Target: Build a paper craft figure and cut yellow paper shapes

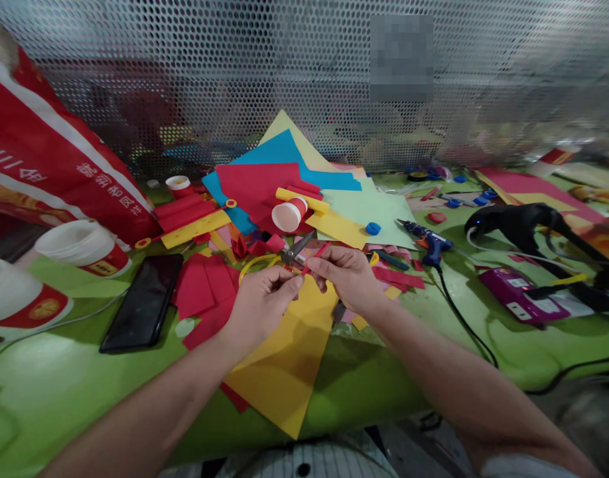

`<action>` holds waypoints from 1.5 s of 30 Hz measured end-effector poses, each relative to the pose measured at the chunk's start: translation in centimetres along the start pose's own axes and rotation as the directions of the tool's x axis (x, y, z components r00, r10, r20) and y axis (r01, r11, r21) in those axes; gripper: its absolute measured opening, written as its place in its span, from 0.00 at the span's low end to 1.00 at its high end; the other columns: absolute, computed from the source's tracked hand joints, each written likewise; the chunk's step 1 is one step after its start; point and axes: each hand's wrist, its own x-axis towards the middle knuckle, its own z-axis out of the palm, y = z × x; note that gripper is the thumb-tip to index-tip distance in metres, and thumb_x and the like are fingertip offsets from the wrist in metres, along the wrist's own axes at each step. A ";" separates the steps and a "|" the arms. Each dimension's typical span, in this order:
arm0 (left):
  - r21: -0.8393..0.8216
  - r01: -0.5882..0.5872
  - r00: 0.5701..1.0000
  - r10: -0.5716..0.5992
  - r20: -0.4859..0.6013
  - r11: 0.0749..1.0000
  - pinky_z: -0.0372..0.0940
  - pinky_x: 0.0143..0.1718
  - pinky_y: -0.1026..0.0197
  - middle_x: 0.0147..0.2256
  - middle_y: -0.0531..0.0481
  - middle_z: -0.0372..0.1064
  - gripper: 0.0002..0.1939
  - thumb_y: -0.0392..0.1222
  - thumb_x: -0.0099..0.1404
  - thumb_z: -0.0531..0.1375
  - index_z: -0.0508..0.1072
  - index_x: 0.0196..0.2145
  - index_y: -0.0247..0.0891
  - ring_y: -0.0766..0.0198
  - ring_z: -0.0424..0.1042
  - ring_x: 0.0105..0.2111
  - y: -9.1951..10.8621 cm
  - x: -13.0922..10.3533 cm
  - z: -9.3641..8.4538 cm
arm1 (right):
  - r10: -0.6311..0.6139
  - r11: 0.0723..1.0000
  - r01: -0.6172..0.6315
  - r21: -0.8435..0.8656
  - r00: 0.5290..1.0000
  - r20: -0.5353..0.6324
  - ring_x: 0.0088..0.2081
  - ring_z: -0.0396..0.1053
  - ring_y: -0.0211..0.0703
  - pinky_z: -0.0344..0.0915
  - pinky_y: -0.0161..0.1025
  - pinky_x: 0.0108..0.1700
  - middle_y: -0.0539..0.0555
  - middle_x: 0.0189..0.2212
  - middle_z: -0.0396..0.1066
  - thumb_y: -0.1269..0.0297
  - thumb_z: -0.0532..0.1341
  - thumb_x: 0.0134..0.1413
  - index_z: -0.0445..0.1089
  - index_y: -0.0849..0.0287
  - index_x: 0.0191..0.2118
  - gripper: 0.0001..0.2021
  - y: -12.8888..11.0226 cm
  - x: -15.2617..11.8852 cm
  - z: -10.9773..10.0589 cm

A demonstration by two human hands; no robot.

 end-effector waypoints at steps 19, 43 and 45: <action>0.055 -0.097 0.995 0.098 -0.003 0.994 0.51 0.18 0.66 0.16 0.57 0.57 0.10 0.41 0.56 0.56 0.66 0.19 0.36 0.72 0.54 0.17 -0.3 0.0 0.2 | 0.049 0.998 -0.047 -0.042 0.998 0.038 0.13 0.56 0.29 0.52 0.30 0.16 0.45 0.10 0.60 0.51 0.66 0.41 0.66 0.61 0.17 0.18 0.1 -0.1 0.2; 0.023 0.038 0.999 -0.038 0.005 0.999 0.50 0.16 0.68 0.16 0.56 0.59 0.11 0.44 0.55 0.57 0.67 0.20 0.36 0.73 0.55 0.15 -0.3 0.1 0.2 | 0.120 0.987 -0.121 0.109 0.993 0.013 0.14 0.57 0.32 0.53 0.32 0.16 0.46 0.12 0.60 0.37 0.54 0.45 0.68 0.58 0.27 0.26 -0.5 0.2 -0.4; 0.009 0.051 0.999 -0.051 0.010 0.999 0.50 0.16 0.68 0.15 0.57 0.59 0.11 0.44 0.56 0.57 0.67 0.20 0.36 0.73 0.55 0.15 -0.3 0.1 0.2 | 0.089 0.994 -0.088 0.060 0.996 -0.007 0.13 0.55 0.29 0.52 0.31 0.16 0.45 0.12 0.60 0.43 0.62 0.41 0.65 0.59 0.22 0.21 -0.4 0.2 -0.2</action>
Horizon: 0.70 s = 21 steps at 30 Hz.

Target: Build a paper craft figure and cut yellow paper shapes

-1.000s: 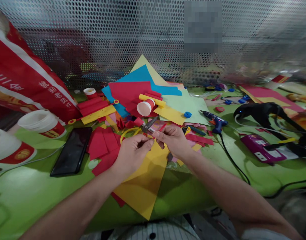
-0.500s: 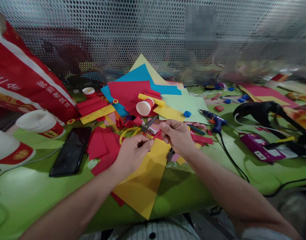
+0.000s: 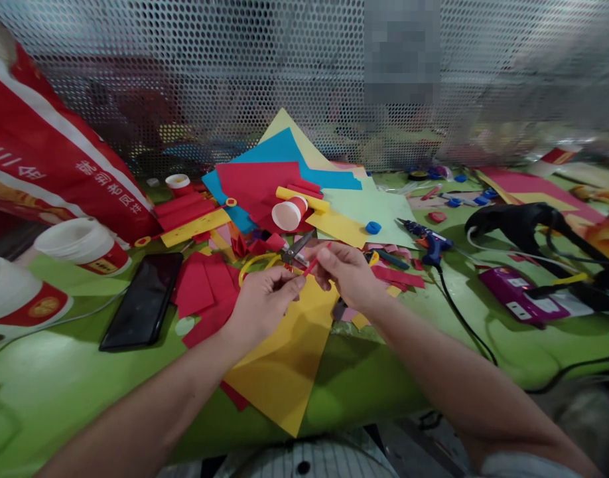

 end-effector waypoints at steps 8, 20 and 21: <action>-0.171 0.100 0.986 -0.076 0.145 0.980 0.57 0.16 0.68 0.25 0.52 0.69 0.07 0.41 0.56 0.58 0.70 0.30 0.35 0.74 0.61 0.14 0.2 0.2 -0.1 | -0.030 0.999 0.025 -0.030 0.986 -0.165 0.11 0.52 0.26 0.47 0.29 0.13 0.43 0.10 0.58 0.48 0.67 0.37 0.59 0.59 0.16 0.22 -0.6 0.3 -0.1; -0.216 0.185 0.965 -0.136 0.224 0.959 0.54 0.11 0.70 0.21 0.53 0.69 0.07 0.40 0.56 0.58 0.69 0.25 0.34 0.75 0.59 0.11 0.1 0.4 -0.3 | 0.024 0.996 -0.025 -0.089 1.000 -0.016 0.12 0.54 0.27 0.50 0.29 0.14 0.44 0.12 0.59 0.49 0.68 0.36 0.66 0.61 0.20 0.19 0.5 0.4 0.0; -0.209 0.179 0.967 -0.134 0.215 0.961 0.53 0.11 0.70 0.21 0.53 0.69 0.07 0.40 0.56 0.58 0.69 0.24 0.34 0.76 0.59 0.11 0.1 0.4 -0.3 | 0.018 0.995 -0.021 -0.096 0.999 -0.029 0.12 0.54 0.27 0.49 0.29 0.13 0.44 0.11 0.58 0.49 0.67 0.37 0.65 0.61 0.19 0.19 0.6 0.4 0.2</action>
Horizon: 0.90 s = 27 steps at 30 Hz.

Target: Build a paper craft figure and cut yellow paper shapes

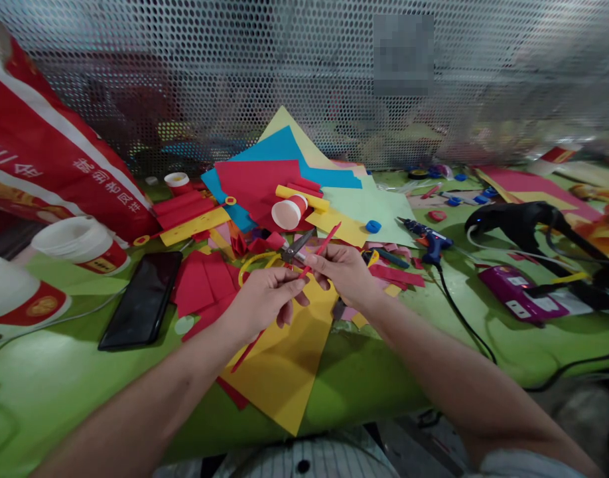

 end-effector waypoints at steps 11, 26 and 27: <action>-0.113 0.004 1.000 -0.005 -0.003 0.994 0.52 0.10 0.70 0.21 0.53 0.69 0.07 0.41 0.55 0.59 0.70 0.27 0.34 0.75 0.59 0.10 -0.2 0.0 0.0 | 0.029 0.993 -0.035 0.111 0.998 0.055 0.13 0.59 0.29 0.54 0.30 0.14 0.47 0.16 0.65 0.44 0.61 0.44 0.67 0.60 0.24 0.21 -0.2 -0.1 -0.1; -0.156 0.095 0.993 -0.083 0.083 0.983 0.56 0.13 0.69 0.20 0.52 0.68 0.08 0.43 0.58 0.58 0.68 0.27 0.34 0.73 0.62 0.13 -0.3 0.5 -0.7 | 0.019 0.994 0.003 0.107 0.980 -0.199 0.11 0.53 0.27 0.47 0.30 0.12 0.44 0.11 0.59 0.47 0.67 0.35 0.62 0.59 0.19 0.21 -0.7 0.8 -1.3; -0.147 0.090 0.994 -0.079 0.081 0.985 0.54 0.12 0.69 0.19 0.54 0.66 0.08 0.42 0.58 0.58 0.67 0.26 0.35 0.73 0.60 0.12 -0.2 0.5 -0.8 | 0.021 0.992 0.005 0.125 0.978 -0.206 0.11 0.54 0.27 0.47 0.30 0.12 0.44 0.14 0.62 0.47 0.67 0.35 0.64 0.60 0.21 0.20 -0.8 1.0 -1.6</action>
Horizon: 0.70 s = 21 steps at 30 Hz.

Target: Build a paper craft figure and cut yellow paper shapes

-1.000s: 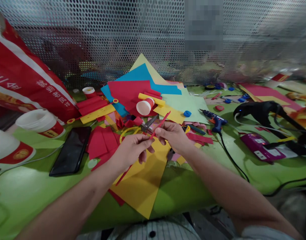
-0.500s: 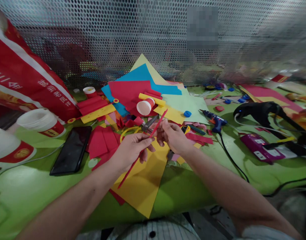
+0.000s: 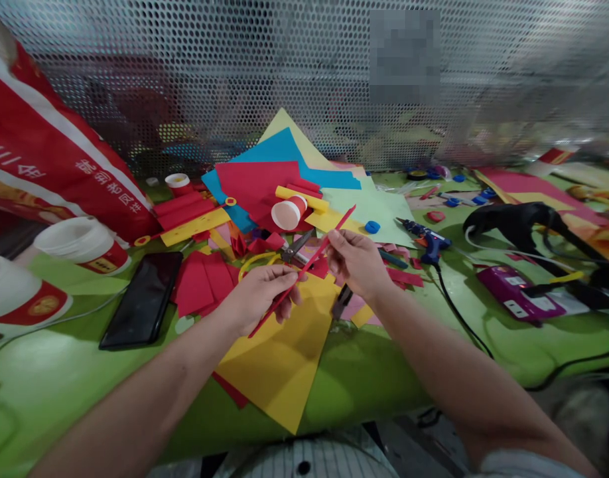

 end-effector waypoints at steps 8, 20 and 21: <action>0.492 -0.243 0.817 0.450 -0.362 0.836 0.57 0.21 0.67 0.23 0.55 0.67 0.04 0.38 0.54 0.60 0.71 0.30 0.38 0.71 0.62 0.19 1.2 0.5 -2.1 | -0.072 0.993 0.088 0.080 0.981 -0.181 0.16 0.62 0.31 0.57 0.31 0.17 0.46 0.18 0.64 0.55 0.64 0.40 0.62 0.58 0.21 0.14 -0.3 1.4 -1.6; 0.698 -0.191 0.608 0.641 -0.468 0.691 0.62 0.32 0.62 0.33 0.49 0.73 0.13 0.44 0.56 0.56 0.73 0.37 0.36 0.63 0.69 0.29 1.3 2.5 -7.3 | 0.062 0.635 -0.212 -0.743 0.973 -0.224 0.21 0.68 0.40 0.64 0.36 0.24 0.51 0.21 0.68 0.53 0.60 0.49 0.65 0.59 0.32 0.14 -1.3 10.2 1.1; 0.698 -0.186 0.608 0.639 -0.471 0.691 0.62 0.33 0.61 0.33 0.48 0.73 0.14 0.45 0.56 0.55 0.73 0.37 0.36 0.63 0.69 0.29 1.1 2.6 -7.4 | 0.089 0.596 -0.241 -0.766 0.968 -0.235 0.23 0.70 0.44 0.66 0.40 0.26 0.54 0.21 0.68 0.50 0.60 0.49 0.66 0.61 0.31 0.16 -1.1 11.3 1.6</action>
